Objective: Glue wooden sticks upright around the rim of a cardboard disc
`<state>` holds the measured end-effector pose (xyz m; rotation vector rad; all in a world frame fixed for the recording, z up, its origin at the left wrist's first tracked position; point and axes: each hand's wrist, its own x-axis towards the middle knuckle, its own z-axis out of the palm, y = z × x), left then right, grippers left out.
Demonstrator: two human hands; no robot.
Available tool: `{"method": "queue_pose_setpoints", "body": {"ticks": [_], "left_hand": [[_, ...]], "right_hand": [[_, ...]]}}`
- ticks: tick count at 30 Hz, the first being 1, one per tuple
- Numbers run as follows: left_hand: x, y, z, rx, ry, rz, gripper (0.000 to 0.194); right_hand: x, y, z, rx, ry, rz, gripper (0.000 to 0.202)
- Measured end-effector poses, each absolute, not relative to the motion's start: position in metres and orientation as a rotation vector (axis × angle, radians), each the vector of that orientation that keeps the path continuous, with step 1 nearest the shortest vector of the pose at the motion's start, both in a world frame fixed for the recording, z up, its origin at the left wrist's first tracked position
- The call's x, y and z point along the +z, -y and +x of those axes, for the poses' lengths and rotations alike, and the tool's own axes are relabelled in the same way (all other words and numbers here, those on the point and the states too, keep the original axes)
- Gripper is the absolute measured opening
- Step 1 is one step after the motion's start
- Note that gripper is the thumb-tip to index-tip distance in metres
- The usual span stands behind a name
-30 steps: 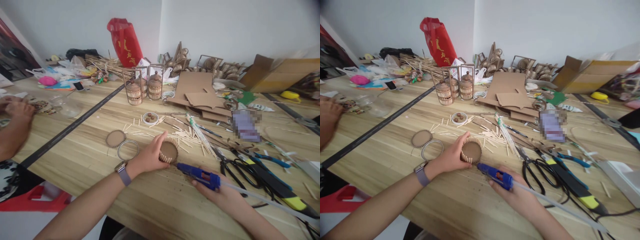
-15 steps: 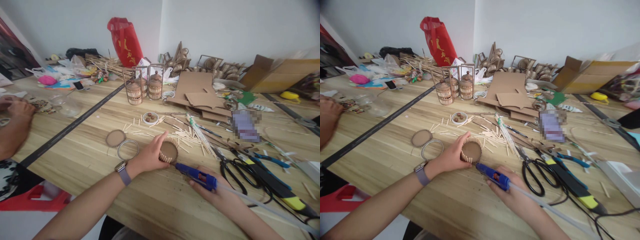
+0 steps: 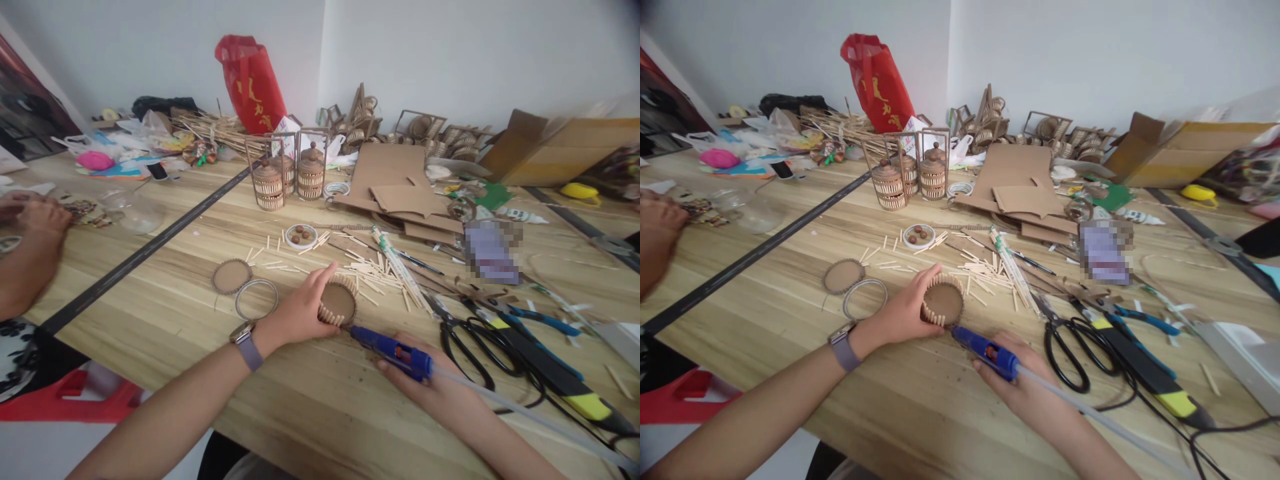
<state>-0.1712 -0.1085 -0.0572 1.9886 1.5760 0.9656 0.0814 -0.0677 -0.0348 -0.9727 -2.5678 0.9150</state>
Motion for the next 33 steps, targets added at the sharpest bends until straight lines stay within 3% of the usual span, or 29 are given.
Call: {"method": "queue_pose_setpoints", "body": {"ticks": [33], "left_hand": [[-0.058, 0.1083, -0.1711, 0.958, -1.591, 2.01, 0.123]], "right_hand": [[-0.042, 0.0668, 0.0845, 0.889, 2.581, -0.958, 0.026]]}}
